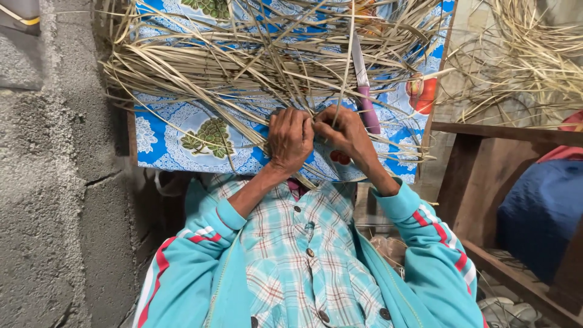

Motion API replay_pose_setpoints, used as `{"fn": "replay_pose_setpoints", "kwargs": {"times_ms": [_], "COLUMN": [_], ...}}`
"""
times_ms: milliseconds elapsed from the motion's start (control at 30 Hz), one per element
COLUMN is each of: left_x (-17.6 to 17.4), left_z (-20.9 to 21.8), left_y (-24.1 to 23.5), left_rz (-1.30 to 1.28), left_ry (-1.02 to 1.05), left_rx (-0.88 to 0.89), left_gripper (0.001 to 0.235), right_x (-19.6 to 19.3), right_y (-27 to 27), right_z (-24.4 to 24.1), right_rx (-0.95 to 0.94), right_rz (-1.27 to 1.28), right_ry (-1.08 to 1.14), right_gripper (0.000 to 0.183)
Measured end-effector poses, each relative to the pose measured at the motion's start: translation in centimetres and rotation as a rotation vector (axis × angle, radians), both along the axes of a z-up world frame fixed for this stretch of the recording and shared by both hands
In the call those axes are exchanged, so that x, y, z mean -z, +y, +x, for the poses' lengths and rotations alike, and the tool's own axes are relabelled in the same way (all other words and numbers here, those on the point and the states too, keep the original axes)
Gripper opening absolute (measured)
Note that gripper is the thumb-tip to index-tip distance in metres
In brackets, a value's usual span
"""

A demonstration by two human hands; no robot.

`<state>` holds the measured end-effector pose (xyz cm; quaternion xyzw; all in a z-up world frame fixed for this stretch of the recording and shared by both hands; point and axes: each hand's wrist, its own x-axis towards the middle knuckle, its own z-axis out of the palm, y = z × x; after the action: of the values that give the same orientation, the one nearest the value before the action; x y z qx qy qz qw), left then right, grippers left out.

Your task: The person sits at a table and weaves dried straw strands by hand, repeatedly picking up strands, interlacing them, and adjusting the bundle. A knife rests on the table but is not used. The person continues the weaving process throughout the clip.

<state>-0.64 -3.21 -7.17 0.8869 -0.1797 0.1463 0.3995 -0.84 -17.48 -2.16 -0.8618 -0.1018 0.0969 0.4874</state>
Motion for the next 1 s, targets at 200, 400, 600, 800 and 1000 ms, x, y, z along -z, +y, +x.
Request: {"fn": "replay_pose_setpoints", "kwargs": {"times_ms": [200,400,600,800,1000], "left_x": [0.1,0.6,0.0,0.1,0.4], "left_z": [0.1,0.1,0.4,0.5,0.3], "left_y": [-0.1,-0.3,-0.5,-0.7,-0.9], "left_rz": [0.006,0.076,0.026,-0.071,0.010], "left_ry": [-0.057,-0.141,-0.074,0.073,0.106], "left_rx": [0.022,0.011,-0.007,-0.026,-0.075], "left_gripper": [0.002,0.005,0.011,0.011,0.012], "right_x": [-2.8,-2.2,-3.7,-5.2,1.2], "right_y": [1.4,1.2,1.5,1.0,-0.2], "right_z": [0.5,0.9,0.8,1.1,1.2], "right_rx": [0.214,0.204,0.159,0.165,-0.079], "right_rz": [0.230,0.269,0.347,0.455,-0.032], "right_ry": [0.335,0.334,0.353,0.196,-0.293], "right_gripper": [0.020,0.025,0.026,0.013,0.026]}}
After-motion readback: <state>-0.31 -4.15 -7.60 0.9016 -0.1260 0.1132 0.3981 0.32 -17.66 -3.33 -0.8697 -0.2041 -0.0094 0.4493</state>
